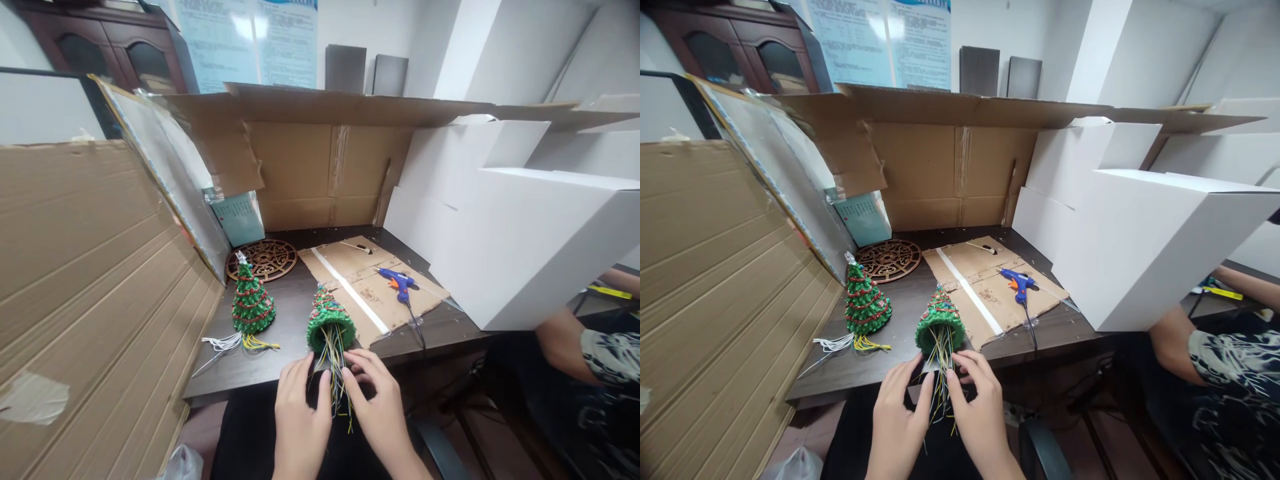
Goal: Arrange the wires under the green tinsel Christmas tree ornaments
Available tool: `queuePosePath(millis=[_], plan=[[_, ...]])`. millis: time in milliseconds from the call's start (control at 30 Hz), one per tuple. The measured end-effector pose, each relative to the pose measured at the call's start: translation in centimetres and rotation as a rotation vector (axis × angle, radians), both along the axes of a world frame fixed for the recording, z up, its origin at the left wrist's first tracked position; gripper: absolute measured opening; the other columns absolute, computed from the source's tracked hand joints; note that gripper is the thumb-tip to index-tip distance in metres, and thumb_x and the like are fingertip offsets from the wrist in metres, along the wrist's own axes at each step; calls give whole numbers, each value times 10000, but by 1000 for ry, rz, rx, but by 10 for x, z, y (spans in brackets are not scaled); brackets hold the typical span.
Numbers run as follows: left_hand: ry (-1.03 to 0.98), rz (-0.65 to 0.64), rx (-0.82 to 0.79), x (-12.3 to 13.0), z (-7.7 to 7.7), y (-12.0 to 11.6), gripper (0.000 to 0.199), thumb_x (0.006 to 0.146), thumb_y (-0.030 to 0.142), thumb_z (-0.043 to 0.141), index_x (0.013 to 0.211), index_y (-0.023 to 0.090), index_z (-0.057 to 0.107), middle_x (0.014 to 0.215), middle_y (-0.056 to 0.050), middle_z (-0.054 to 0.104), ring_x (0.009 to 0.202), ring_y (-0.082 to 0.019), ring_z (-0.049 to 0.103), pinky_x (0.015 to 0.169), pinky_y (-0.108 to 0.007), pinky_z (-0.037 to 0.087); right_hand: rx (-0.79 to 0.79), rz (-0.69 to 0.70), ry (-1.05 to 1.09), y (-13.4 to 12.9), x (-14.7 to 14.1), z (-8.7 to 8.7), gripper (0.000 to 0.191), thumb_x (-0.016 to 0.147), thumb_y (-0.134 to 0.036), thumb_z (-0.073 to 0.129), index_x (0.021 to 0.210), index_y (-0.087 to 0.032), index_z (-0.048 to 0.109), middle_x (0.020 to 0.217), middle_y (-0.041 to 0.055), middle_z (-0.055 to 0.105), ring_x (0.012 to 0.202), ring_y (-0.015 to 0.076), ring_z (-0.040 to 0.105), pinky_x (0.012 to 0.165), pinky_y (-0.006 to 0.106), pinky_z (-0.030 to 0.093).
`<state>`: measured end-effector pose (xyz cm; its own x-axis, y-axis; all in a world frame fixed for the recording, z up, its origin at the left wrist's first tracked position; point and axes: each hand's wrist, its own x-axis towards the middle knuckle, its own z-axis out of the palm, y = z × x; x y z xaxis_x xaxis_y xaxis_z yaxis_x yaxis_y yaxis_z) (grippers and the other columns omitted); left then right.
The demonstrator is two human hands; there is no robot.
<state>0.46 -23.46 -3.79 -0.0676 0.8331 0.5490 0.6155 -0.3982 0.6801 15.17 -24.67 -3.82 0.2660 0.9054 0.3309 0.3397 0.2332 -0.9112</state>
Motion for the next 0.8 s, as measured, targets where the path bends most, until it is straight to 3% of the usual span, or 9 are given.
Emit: queuePosePath(millis=[200,367,567,700,800], plan=[[-115,-25,-260,10,23,10,446,887,518,647,1107,150,770,1025,-151,762,969,-331,718,917,-511,590,-82,32,109,1,-11,1,447,924,-382,637,1290,-131,692,1148,163,731,894,236,716,742,325,627],[-392,-162,-513,11,25,4,526,884,579,633,1180,164,766,1055,-142,789,888,-283,755,837,-395,620,-158,83,314,-6,-12,-6,522,884,-447,691,1294,-125,708,1183,185,745,891,260,743,785,374,644],[-437,-98,-503,-2,2,-13,431,897,569,625,1052,210,805,1106,-104,788,1059,-304,732,1000,-413,556,-247,32,360,-12,-3,-4,510,865,-559,708,1185,-168,779,1155,157,772,1109,328,726,1062,490,547],[-529,-131,-580,-8,-16,-17,545,919,636,565,1079,165,785,1153,-136,768,1126,-329,697,1057,-451,503,-291,-29,313,-11,1,-10,548,922,-646,591,1056,-161,809,1099,163,781,1084,333,728,1037,463,542],[-670,-163,-659,-4,-25,-12,628,933,686,507,1014,127,782,1080,-147,776,1107,-328,693,1051,-434,497,-310,12,241,-8,-2,-13,666,984,-700,417,910,-164,805,977,145,783,1008,317,724,960,405,548]])
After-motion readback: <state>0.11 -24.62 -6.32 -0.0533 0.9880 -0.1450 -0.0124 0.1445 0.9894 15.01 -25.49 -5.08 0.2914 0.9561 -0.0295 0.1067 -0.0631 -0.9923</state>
